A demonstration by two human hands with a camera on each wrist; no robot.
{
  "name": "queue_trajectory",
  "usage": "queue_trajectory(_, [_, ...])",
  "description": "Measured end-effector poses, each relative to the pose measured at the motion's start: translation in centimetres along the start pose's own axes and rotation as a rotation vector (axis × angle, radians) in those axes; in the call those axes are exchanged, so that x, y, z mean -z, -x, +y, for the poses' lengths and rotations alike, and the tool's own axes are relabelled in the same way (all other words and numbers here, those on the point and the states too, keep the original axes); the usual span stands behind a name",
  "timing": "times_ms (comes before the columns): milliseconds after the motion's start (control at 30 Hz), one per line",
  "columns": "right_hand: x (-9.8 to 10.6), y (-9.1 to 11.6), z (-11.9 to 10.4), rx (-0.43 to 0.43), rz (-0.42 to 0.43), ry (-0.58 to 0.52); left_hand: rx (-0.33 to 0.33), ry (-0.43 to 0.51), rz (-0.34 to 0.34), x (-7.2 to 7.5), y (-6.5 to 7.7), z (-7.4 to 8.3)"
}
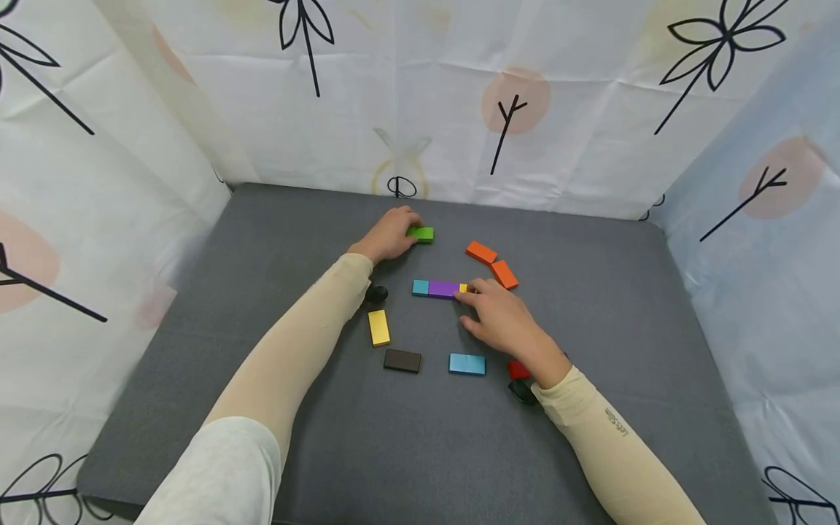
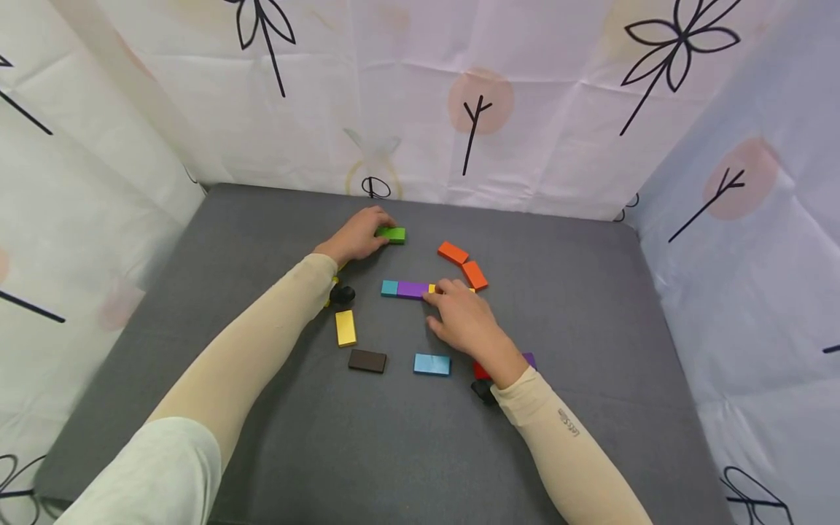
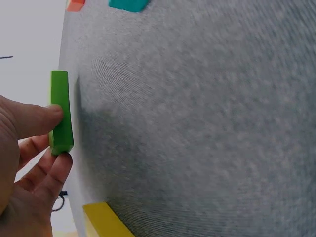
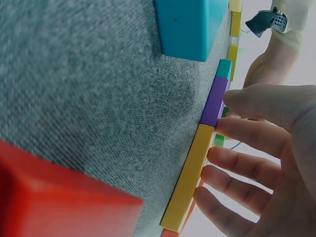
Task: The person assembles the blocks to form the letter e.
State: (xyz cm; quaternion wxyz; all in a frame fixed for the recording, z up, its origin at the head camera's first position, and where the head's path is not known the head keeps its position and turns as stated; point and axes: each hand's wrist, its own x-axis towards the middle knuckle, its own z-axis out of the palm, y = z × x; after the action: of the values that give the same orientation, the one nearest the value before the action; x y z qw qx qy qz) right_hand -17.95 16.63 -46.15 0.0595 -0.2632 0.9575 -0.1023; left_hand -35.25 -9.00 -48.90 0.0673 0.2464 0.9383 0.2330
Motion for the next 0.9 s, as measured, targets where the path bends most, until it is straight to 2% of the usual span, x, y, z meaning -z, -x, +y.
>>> queue_trajectory(400, [0.0,-0.1,0.1,0.001,0.004,-0.002,-0.063,-0.029,-0.012,0.7,-0.6,1.9])
queue_trajectory(900, [0.1,-0.1,0.0,0.002,0.008,-0.003,-0.065,-0.023,-0.031,-0.5,-1.7,3.4])
